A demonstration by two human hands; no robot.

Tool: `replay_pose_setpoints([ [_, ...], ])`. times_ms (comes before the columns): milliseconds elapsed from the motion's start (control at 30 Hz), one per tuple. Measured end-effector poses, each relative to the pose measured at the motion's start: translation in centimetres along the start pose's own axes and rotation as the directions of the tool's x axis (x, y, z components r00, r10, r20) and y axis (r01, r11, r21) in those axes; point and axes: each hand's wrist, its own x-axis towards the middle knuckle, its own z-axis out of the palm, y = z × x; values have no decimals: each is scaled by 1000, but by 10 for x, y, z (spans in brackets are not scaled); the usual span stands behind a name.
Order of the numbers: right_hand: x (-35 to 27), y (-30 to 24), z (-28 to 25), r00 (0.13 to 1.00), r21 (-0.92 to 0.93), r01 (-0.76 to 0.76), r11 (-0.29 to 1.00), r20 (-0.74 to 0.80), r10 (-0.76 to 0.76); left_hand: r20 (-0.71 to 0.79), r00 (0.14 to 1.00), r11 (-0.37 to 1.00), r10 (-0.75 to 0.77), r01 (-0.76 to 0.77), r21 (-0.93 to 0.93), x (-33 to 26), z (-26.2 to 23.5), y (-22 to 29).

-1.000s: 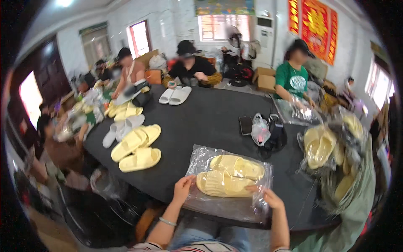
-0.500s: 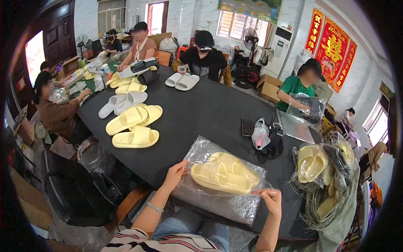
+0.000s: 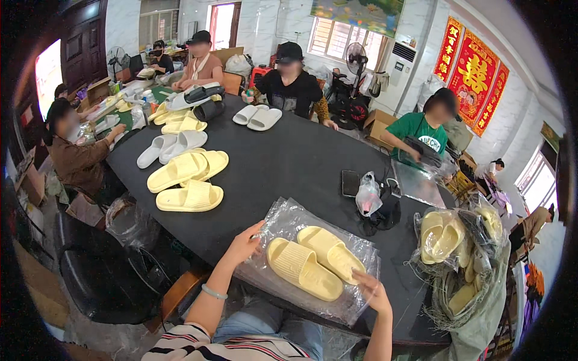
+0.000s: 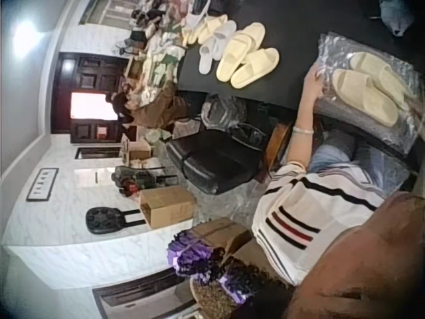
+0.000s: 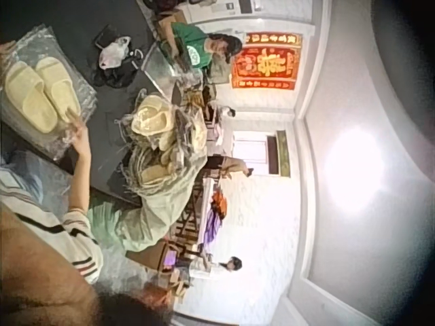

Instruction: The person places pairs of yellow slippers into clear plastic bags at a long table. They pick up the slippers, arrange them inside the bags, and then move the packaged items aside. Other workers are visible in the background performing similar tasks.

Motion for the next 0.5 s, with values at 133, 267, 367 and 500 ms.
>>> replay_pose_setpoints([
  [133, 52, -12, 28, 968, -544, 239, 804, 74, -238, -168, 937, 712, 307, -109, 693, -8, -5, -22],
  [267, 97, -11, 55, 981, -669, 193, 718, 142, -130, -174, 913, 705, 369, -153, 692, -9, -1, -40],
  [367, 121, 2, 70, 989, -671, 124, 731, 146, -34, -136, 953, 688, 271, -93, 720, -8, 4, -34],
  [500, 133, 15, 95, 990, -703, 142, 697, 87, -114, -136, 900, 730, 413, -238, 640, -8, -2, -57],
])
